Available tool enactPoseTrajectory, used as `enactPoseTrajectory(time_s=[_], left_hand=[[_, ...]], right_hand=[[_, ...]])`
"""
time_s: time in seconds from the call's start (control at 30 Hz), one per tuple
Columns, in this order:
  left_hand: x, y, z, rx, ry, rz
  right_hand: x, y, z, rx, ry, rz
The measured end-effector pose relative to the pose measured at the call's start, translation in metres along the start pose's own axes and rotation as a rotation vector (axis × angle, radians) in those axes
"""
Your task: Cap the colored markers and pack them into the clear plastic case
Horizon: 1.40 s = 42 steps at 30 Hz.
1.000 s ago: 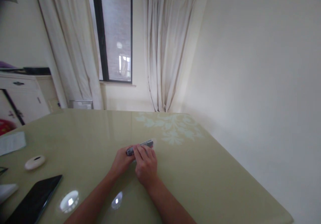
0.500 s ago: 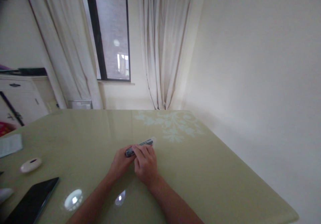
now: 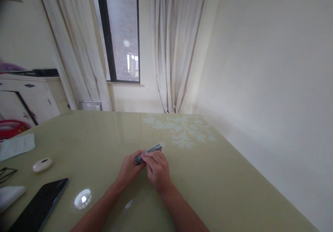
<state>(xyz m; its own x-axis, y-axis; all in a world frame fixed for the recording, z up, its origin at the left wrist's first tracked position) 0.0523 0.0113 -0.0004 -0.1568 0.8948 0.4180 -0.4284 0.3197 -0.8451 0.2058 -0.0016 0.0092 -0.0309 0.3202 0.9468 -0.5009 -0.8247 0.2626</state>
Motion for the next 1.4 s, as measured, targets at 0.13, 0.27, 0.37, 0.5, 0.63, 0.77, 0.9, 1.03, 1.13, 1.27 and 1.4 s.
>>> enactPoseTrajectory(time_s=[0.13, 0.27, 0.37, 0.5, 0.63, 0.77, 0.9, 1.03, 1.13, 1.27, 1.4], left_hand=[[0.0, -0.003, 0.001, -0.012, 0.009, 0.008], [0.0, -0.005, 0.004, -0.007, 0.0, 0.007], [0.0, -0.004, 0.005, 0.007, -0.012, 0.012], [0.002, -0.003, 0.006, 0.032, -0.01, 0.01], [0.003, 0.005, 0.005, -0.08, 0.013, 0.023], [0.004, 0.014, 0.003, -0.263, 0.083, 0.062], [0.005, 0.012, 0.003, -0.309, 0.122, 0.033], [0.003, 0.005, 0.003, -0.236, 0.111, 0.013], [0.001, 0.002, 0.001, -0.221, 0.093, 0.0], [0.002, 0.001, 0.001, -0.212, 0.088, -0.006], [0.004, -0.001, 0.001, -0.234, 0.091, -0.002]], right_hand=[[-0.002, 0.0, -0.003, 0.031, -0.004, -0.02], [-0.004, 0.002, -0.004, 0.019, -0.005, 0.02], [-0.006, 0.002, -0.008, 0.001, -0.01, 0.033], [-0.01, 0.001, -0.012, 0.015, -0.012, -0.024], [-0.008, 0.003, -0.011, 0.029, -0.001, -0.133], [-0.001, 0.008, -0.006, -0.018, 0.058, -0.092], [0.004, 0.007, -0.001, -0.02, 0.12, -0.012], [0.004, 0.002, 0.003, -0.023, 0.13, 0.045], [0.004, 0.001, 0.004, -0.005, 0.069, 0.069], [0.004, 0.0, 0.001, 0.014, 0.039, 0.059], [0.003, -0.001, -0.002, 0.004, 0.029, 0.052]])
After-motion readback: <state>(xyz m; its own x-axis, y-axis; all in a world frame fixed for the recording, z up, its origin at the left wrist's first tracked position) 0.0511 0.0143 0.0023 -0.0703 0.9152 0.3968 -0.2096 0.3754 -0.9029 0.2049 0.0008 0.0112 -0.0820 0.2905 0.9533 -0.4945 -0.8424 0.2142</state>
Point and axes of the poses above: each hand's wrist, its own x-axis towards the middle knuckle, its own z-axis out of the back of the hand, y = z × x, the point moved 2 cm from there along x, towards the middle knuckle, and after that the axes turned 15 degrees about -y, right-handed, at the moved point
